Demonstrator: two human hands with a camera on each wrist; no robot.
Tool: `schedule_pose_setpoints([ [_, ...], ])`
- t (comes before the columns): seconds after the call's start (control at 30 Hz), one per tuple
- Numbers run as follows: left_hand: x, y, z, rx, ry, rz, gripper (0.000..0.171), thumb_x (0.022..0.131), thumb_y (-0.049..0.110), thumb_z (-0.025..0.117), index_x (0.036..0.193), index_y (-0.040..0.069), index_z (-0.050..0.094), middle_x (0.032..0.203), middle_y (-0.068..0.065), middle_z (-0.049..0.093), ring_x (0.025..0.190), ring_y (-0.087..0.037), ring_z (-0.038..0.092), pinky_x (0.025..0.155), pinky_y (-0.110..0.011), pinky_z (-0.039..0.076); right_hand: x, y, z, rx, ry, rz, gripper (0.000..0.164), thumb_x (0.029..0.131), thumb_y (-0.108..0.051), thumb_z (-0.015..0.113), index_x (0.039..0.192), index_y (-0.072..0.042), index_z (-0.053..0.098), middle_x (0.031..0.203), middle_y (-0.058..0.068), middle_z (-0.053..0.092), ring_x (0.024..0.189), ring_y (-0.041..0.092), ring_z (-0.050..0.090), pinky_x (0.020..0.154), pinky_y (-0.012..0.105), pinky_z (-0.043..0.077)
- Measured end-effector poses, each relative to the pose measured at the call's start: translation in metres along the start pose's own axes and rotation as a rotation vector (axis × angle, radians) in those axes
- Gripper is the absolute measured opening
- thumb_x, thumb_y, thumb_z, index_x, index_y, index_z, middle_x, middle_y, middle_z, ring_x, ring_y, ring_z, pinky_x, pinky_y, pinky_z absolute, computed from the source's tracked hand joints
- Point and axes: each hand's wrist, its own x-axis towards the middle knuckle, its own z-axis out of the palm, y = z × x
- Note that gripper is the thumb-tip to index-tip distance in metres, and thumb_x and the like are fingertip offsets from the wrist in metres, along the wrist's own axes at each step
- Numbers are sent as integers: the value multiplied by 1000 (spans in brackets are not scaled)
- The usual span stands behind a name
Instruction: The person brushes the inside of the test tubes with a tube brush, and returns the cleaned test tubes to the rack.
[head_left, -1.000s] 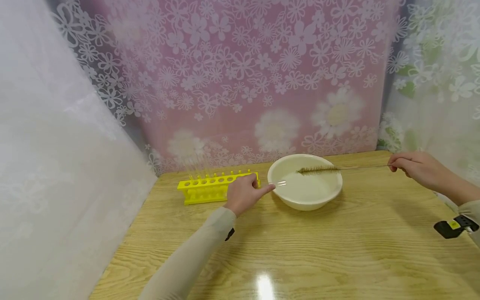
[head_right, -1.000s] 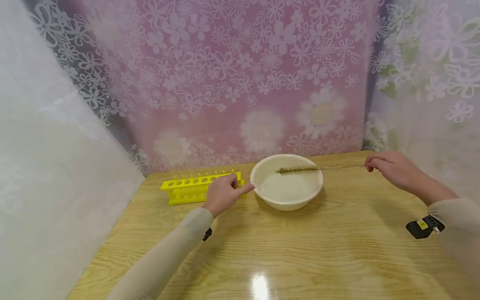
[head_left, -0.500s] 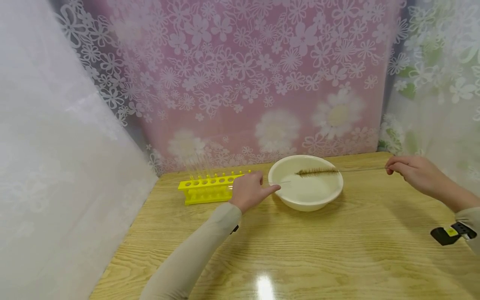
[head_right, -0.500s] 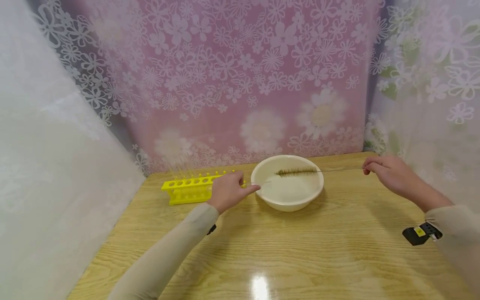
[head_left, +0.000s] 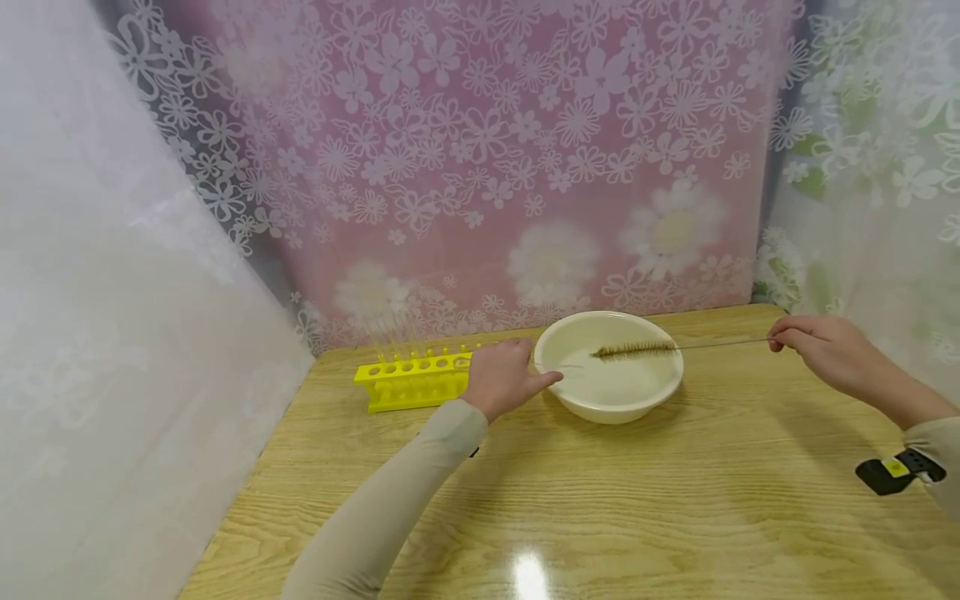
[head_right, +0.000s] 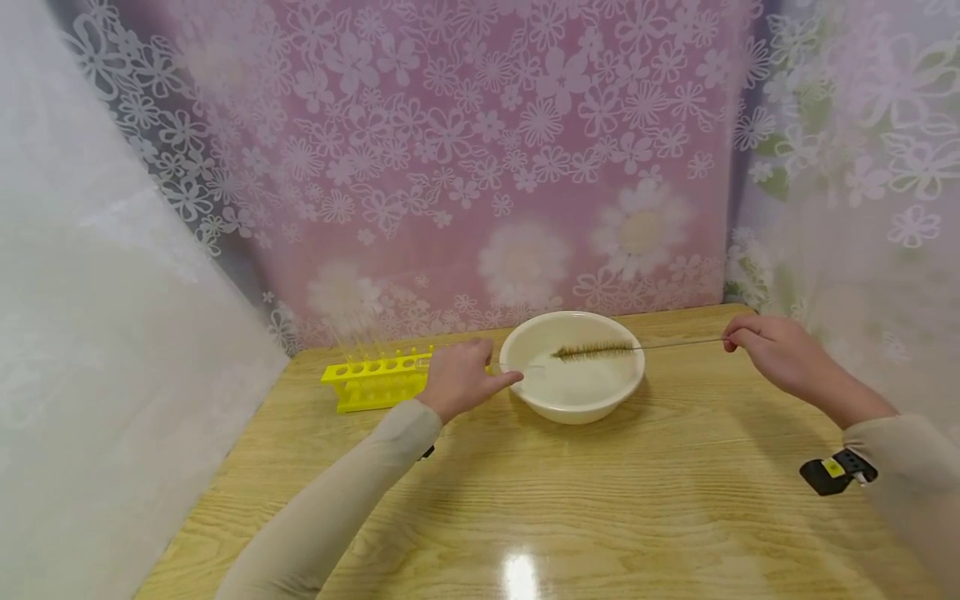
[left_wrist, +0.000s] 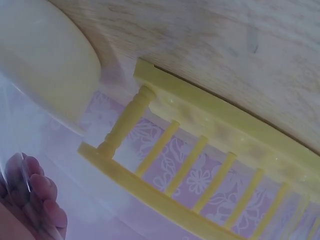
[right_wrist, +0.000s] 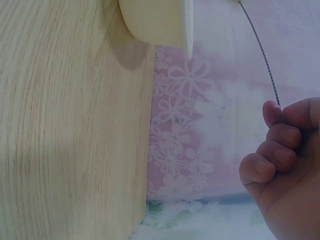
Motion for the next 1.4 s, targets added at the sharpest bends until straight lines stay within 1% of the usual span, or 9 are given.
schedule_pose_setpoints([
  [0.1,2,0,-1,42,-2,17,58,83,79,58,88,21,63,66,9,56,49,-9,49,40,-25,34,0,0,1,0,3,2,34,108,-13,38,106,-2,70,107,22,70,85,-22,39,64,23,40],
  [0.27,5,1,1,105,-8,48,63,84,79,57,102,20,69,73,8,63,52,-9,51,41,-25,34,0,0,4,-3,15,-8,33,108,-13,39,104,-4,70,106,21,70,85,-19,41,64,24,40],
  [0.4,7,1,1,155,-10,86,63,85,79,56,101,20,68,77,7,67,52,-10,53,40,-25,34,0,0,7,-1,20,-17,33,108,-13,39,103,-4,70,105,20,70,83,-16,43,63,25,39],
  [0.57,7,2,-1,204,12,142,63,85,78,56,102,19,68,85,6,71,55,-10,58,40,-24,36,0,0,8,2,17,-29,33,108,-12,38,102,-5,70,104,19,70,82,-14,44,63,25,39],
  [0.73,6,1,-1,235,43,194,62,85,77,58,103,19,68,86,7,69,60,-8,60,43,-23,40,0,1,9,4,10,-31,33,108,-12,38,103,-4,70,105,18,69,83,-16,44,64,25,40],
  [0.87,7,2,-1,243,59,220,59,85,76,60,100,19,66,84,8,68,62,-8,61,49,-24,45,0,0,9,1,4,-17,33,109,-13,38,105,-4,70,106,19,69,84,-18,42,64,24,41],
  [1.03,8,4,-3,262,51,244,57,86,74,60,103,20,66,89,8,69,69,-8,63,59,-26,51,0,-1,10,-1,2,-13,33,109,-13,38,105,-3,69,107,20,69,81,-13,45,63,26,40],
  [1.17,8,5,-6,291,46,266,58,87,74,59,106,19,66,89,7,68,71,-9,63,61,-26,51,0,-1,11,4,3,-13,33,109,-13,38,105,-3,69,107,21,68,80,-11,45,63,26,39],
  [1.4,9,6,-6,334,68,306,57,87,73,59,102,18,66,85,7,65,71,-11,63,62,-27,51,1,-3,11,5,-1,-6,34,109,-14,38,107,-2,69,109,23,68,82,-15,44,63,26,40],
])
